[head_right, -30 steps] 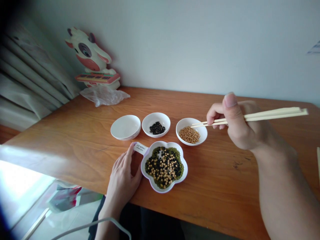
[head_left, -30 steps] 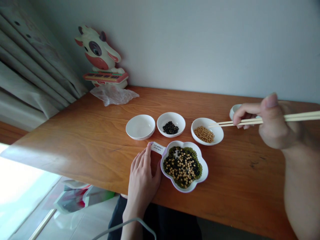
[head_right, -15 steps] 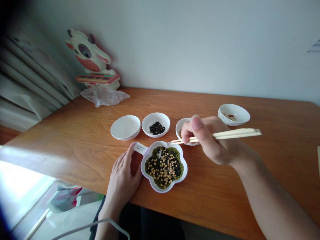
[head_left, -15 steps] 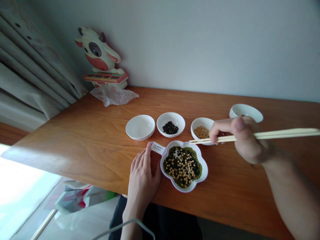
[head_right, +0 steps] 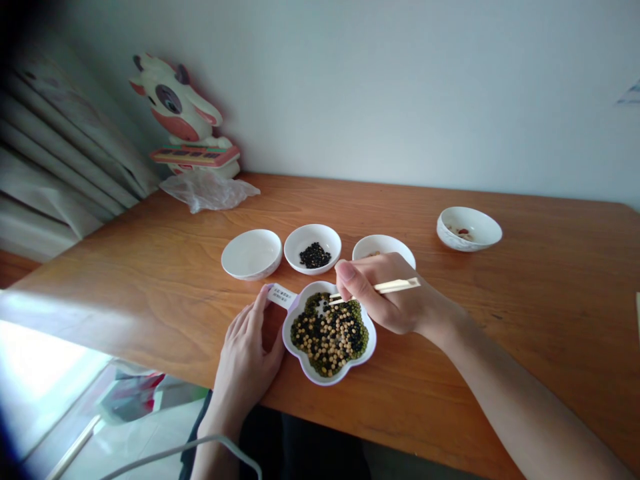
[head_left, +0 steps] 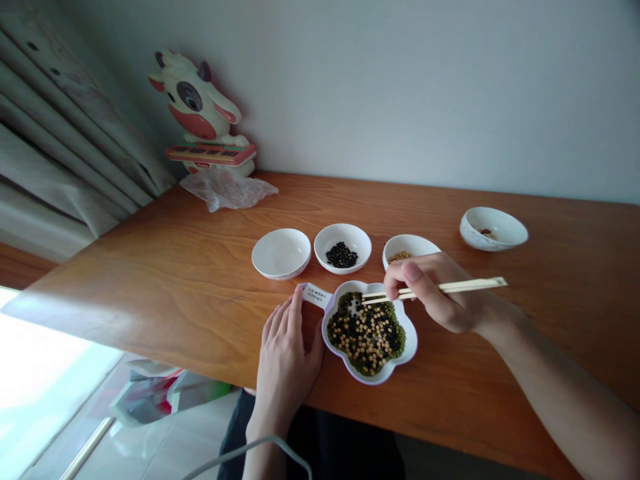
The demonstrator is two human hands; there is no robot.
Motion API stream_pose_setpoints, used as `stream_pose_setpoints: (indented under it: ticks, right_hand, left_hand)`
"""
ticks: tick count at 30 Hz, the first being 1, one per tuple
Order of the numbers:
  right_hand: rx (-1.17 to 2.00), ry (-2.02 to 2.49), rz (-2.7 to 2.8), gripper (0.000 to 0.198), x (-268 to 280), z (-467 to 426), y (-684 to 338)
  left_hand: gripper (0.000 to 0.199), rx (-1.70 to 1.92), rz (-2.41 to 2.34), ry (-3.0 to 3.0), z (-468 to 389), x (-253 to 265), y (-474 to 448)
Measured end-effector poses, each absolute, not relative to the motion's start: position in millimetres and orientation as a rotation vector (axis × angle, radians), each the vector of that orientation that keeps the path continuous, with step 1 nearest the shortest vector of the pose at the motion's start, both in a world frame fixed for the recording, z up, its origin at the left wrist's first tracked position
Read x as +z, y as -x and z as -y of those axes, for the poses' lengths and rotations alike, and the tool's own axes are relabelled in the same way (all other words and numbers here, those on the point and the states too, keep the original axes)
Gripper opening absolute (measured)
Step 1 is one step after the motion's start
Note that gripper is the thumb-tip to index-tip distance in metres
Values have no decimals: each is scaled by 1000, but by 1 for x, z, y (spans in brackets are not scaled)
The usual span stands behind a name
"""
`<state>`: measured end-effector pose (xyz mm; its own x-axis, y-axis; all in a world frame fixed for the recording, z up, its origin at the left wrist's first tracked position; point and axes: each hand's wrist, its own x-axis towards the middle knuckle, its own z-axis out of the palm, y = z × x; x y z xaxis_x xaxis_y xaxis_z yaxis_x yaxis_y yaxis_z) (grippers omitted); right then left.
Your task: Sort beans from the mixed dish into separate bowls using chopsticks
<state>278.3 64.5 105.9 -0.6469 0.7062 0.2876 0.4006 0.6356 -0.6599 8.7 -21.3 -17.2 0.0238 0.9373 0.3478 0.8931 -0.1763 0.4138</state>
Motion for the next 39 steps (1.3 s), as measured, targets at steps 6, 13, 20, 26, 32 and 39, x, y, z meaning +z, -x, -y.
stream_pose_setpoints:
  ticks: [6, 13, 20, 26, 32, 39]
  right_hand:
    - [781, 915, 2309, 66, 102, -64, -279]
    - [805, 918, 2302, 64, 100, -64, -279]
    - [782, 877, 2322, 68, 101, -64, -278]
    - [838, 905, 2315, 63, 98, -64, -278]
    - [847, 924, 2317, 63, 98, -64, -277]
    - [850, 926, 2299, 65, 97, -63, -276]
  left_hand:
    - [80, 845, -1970, -2184, 21, -18, -8]
    - [80, 848, -1966, -2177, 22, -17, -9]
    - [80, 866, -1958, -2191, 21, -18, -8]
    - [81, 864, -1965, -2191, 22, -18, -8]
    - [80, 840, -1970, -2192, 22, -18, -8]
    - [80, 859, -1959, -2185, 22, -17, -8]
